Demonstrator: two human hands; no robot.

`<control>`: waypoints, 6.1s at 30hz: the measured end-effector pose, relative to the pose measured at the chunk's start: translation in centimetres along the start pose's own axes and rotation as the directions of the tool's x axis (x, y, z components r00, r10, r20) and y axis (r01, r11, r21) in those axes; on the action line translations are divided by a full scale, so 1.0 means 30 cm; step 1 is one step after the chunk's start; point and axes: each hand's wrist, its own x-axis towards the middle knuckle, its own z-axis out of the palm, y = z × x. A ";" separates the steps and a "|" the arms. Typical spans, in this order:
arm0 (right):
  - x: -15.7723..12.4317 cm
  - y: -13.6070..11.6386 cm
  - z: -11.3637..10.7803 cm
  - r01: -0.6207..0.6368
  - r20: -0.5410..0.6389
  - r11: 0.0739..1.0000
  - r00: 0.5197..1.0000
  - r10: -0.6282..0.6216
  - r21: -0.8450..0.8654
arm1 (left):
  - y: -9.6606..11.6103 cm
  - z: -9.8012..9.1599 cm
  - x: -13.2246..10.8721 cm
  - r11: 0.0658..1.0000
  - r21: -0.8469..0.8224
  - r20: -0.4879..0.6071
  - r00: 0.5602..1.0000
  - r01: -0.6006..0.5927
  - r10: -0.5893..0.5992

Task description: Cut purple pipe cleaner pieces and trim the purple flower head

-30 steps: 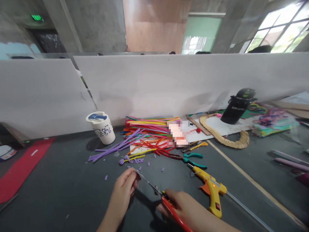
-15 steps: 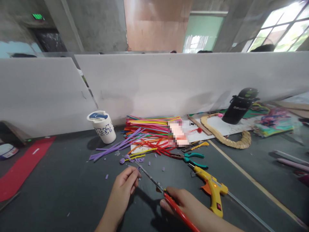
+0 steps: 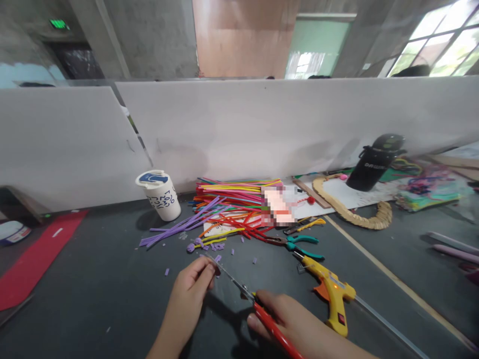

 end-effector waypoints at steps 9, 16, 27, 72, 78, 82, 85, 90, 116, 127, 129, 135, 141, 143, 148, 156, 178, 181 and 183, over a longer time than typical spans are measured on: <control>0.009 0.008 0.008 -0.004 -0.001 1.000 1.000 0.004 -0.005 | 0.003 0.012 -0.003 0.997 0.080 -0.023 1.000 -0.019 0.021; 0.014 0.009 0.006 -0.023 0.022 1.000 1.000 0.022 0.019 | 0.005 0.016 0.005 0.989 0.141 -0.022 0.999 -0.034 0.038; 0.007 0.020 0.028 -0.084 0.024 0.989 0.996 0.081 0.123 | -0.028 0.016 0.016 0.993 0.115 0.030 0.999 0.014 -0.018; 0.004 0.001 -0.006 -0.016 -0.042 0.992 0.999 0.022 0.122 | 0.023 0.032 -0.007 0.954 -0.287 0.086 0.994 0.092 -0.070; 0.001 0.014 0.003 -0.004 -0.044 0.990 0.999 0.010 0.142 | 0.028 0.031 -0.008 0.951 -0.278 0.089 0.990 0.133 -0.112; 0.003 0.014 0.005 0.001 -0.064 0.990 0.998 0.008 0.142 | 0.034 0.031 -0.011 0.933 -0.321 0.095 0.986 0.163 -0.139; 0.004 0.010 0.002 -0.008 -0.063 0.991 0.998 0.016 0.137 | 0.034 0.030 -0.011 0.926 -0.338 0.105 0.985 0.165 -0.137; 0.003 0.004 -0.004 -0.040 -0.055 0.993 0.997 0.046 0.111 | 0.030 0.028 -0.006 0.929 -0.340 0.103 0.988 0.148 -0.119; 0.001 0.014 0.007 0.006 -0.080 0.991 0.997 0.005 0.133 | 0.028 0.023 -0.010 0.932 -0.328 0.061 0.988 0.155 -0.142; -0.013 0.007 -0.005 -0.006 -0.015 0.999 1.000 0.006 -0.035 | 0.031 0.021 -0.012 0.957 -0.274 -0.008 0.995 0.097 -0.103; -0.010 0.014 0.005 0.005 -0.018 0.999 1.000 -0.006 -0.039 | 0.037 0.025 -0.014 0.965 -0.240 -0.016 0.994 0.103 -0.110; -0.001 0.025 0.023 0.017 -0.047 1.000 0.999 -0.017 -0.007 | 0.039 0.040 -0.017 0.977 -0.182 -0.023 0.993 0.108 -0.114; -0.002 0.013 0.020 -0.005 -0.025 0.998 1.000 0.007 0.065 | 0.040 0.042 -0.015 0.982 -0.155 -0.008 0.994 0.107 -0.109; -0.003 0.012 0.021 -0.010 -0.025 0.997 1.000 0.012 0.080 | 0.039 0.040 -0.014 0.982 -0.152 -0.007 0.994 0.108 -0.111; 0.001 0.016 0.024 -0.001 -0.044 0.994 0.999 0.006 0.111 | 0.029 0.036 -0.014 0.974 -0.195 0.026 0.993 0.119 -0.116; 0.000 0.017 0.019 -0.008 -0.004 0.995 1.000 0.008 0.097 | 0.016 0.039 -0.006 0.969 -0.199 0.057 0.988 0.149 -0.140; 0.037 0.043 0.055 -0.055 -0.023 0.941 0.998 0.066 0.334 | -0.014 0.055 0.006 0.921 -0.349 0.092 0.985 0.172 -0.148; 0.043 0.048 0.036 -0.041 -0.053 0.936 0.997 0.063 0.351 | 0.007 0.039 0.003 0.881 -0.428 0.109 0.979 0.202 -0.172; 0.036 0.048 0.021 -0.027 -0.058 0.946 0.997 0.049 0.324 | 0.015 0.027 0.001 0.876 -0.437 0.117 0.979 0.202 -0.168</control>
